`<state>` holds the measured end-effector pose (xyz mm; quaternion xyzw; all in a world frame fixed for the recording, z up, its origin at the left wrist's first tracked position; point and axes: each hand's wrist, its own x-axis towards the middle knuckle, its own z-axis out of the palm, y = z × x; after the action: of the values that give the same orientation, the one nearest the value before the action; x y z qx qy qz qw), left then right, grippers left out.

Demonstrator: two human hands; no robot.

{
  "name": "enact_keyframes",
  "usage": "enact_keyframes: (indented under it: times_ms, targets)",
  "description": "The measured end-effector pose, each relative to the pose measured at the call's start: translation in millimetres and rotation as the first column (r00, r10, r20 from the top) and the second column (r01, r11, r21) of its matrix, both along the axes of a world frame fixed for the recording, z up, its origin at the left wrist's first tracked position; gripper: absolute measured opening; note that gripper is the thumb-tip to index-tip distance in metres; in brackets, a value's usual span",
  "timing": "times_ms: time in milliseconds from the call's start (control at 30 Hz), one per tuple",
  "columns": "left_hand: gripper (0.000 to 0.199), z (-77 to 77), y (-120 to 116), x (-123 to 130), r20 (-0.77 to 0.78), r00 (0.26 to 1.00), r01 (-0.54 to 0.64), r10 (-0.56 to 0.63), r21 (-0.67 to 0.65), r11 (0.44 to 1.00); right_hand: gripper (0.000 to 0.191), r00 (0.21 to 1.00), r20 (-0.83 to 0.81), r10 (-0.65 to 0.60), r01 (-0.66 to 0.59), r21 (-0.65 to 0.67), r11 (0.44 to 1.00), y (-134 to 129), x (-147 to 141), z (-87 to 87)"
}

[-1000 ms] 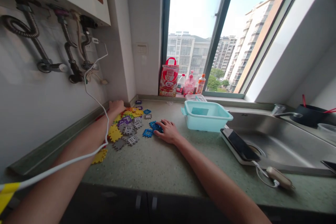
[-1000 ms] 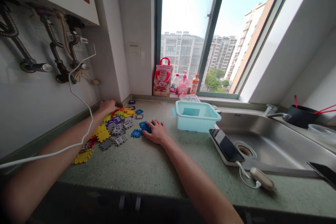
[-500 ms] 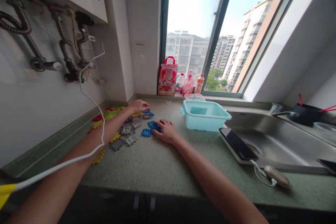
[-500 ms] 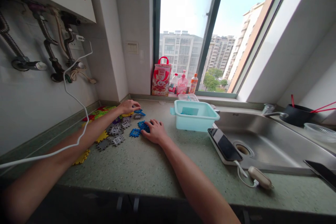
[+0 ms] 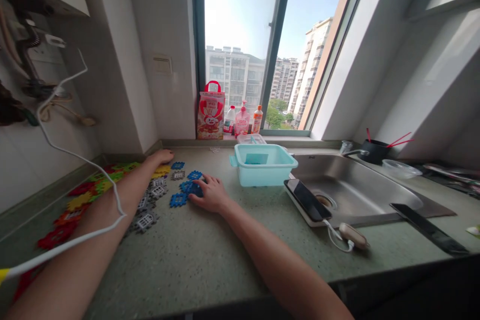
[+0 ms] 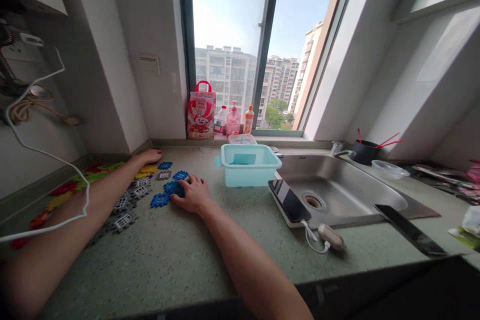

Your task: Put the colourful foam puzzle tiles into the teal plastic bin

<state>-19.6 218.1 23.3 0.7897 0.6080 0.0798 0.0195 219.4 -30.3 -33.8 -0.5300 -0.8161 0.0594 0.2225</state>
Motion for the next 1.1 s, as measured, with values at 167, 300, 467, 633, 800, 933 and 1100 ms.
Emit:
enact_keyframes:
  times_ms: [167,300,467,633,800,933,1100]
  targets:
    - [0.045,-4.2,-14,12,-0.046,0.988,0.142,-0.145,-0.056,0.988,0.07,1.0,-0.027,-0.015,0.014,-0.01,1.0,0,1,1.6]
    - [0.048,-6.0,-46,23,-0.042,0.959,0.279,-0.281,-0.062,0.958,0.072,1.0,-0.022,-0.007,0.007,-0.004,1.0,0,0,0.7]
    - [0.052,-9.1,-93,40,0.01,0.906,0.424,-0.424,-0.025,0.905,0.072,0.999,-0.006,-0.036,0.036,0.0,0.999,3,-1,-3.0]
    - [0.048,-2.4,-121,37,0.1,0.95,0.283,-0.295,0.123,0.951,0.074,0.999,-0.012,-0.038,0.038,-0.004,0.999,3,-1,-4.3]
    - [0.038,11.6,-133,-4,0.109,0.992,0.044,-0.067,0.2,0.979,0.074,1.0,-0.014,-0.02,0.02,-0.001,1.0,3,-1,-5.0]
    - [0.038,10.4,-161,-23,0.04,0.999,-0.012,0.004,0.221,0.975,0.071,1.0,-0.019,-0.023,0.023,-0.002,1.0,3,-1,-6.5]
    - [0.069,-39.8,-238,6,0.019,0.986,0.154,-0.163,0.224,0.962,0.062,1.0,-0.014,-0.022,0.022,0.014,1.0,4,-3,-8.3]
